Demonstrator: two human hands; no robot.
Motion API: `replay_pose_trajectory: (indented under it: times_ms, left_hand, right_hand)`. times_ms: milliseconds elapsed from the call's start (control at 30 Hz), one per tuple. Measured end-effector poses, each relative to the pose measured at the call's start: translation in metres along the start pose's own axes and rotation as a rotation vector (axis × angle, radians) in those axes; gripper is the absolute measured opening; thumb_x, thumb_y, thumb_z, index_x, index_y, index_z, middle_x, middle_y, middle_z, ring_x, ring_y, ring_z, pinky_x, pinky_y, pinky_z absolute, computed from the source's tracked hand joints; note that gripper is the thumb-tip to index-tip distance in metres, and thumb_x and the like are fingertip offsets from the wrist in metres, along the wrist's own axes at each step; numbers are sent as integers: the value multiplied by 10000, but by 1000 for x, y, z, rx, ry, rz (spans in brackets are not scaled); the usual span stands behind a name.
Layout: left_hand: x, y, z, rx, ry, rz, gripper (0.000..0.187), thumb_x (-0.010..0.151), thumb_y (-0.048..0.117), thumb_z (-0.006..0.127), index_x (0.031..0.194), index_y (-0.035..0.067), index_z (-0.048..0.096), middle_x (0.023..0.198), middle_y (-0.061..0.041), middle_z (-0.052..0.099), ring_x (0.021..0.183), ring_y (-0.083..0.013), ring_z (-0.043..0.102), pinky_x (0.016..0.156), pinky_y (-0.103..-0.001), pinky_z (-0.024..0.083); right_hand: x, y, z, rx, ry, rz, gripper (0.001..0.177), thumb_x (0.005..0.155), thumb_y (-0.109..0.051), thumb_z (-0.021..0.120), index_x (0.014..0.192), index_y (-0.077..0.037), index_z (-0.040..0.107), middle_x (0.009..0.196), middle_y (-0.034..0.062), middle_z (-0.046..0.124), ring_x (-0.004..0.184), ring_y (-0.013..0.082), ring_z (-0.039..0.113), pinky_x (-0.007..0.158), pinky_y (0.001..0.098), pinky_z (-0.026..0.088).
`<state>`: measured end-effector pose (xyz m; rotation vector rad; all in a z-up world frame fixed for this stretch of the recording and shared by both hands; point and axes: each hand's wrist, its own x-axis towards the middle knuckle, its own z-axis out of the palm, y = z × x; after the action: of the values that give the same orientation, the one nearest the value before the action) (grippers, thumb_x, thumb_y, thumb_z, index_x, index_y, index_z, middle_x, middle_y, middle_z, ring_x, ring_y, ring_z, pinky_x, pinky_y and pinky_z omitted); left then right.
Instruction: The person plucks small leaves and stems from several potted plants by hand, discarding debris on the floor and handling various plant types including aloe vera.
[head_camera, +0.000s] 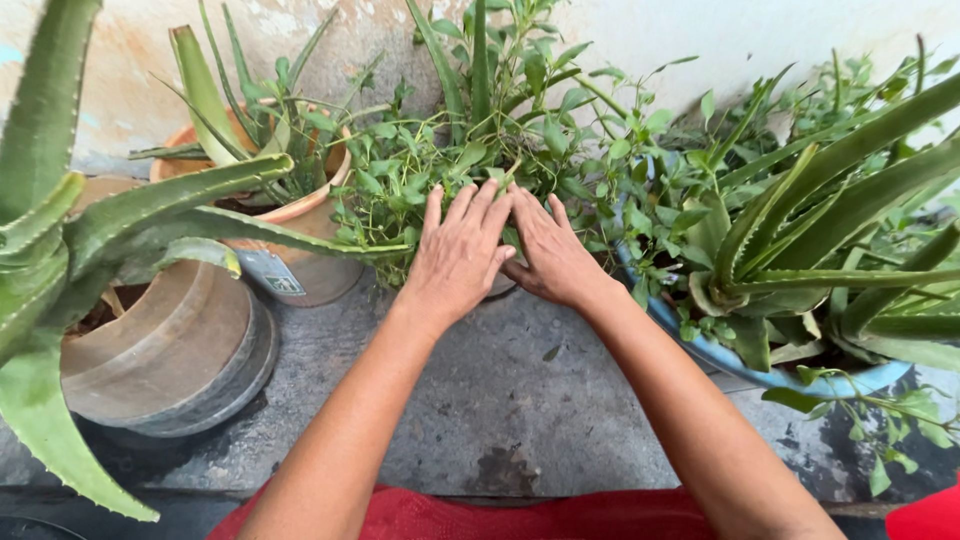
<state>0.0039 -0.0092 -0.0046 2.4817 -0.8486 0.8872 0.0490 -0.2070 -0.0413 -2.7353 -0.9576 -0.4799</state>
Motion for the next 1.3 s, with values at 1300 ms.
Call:
replay_pose_trajectory:
  times_ms: [1300]
  left_hand:
    - [-2,2,0,-46,-47,59,630,928,276,747,1434,-19,515,1482,-245,481,1401,-410,449,1192,-556,308]
  right_hand:
    - [13,16,-19,-132,-148,141,1123,866,-341,764,1584,63,1,1586,295,323,1500,390,277,1235,594,32]
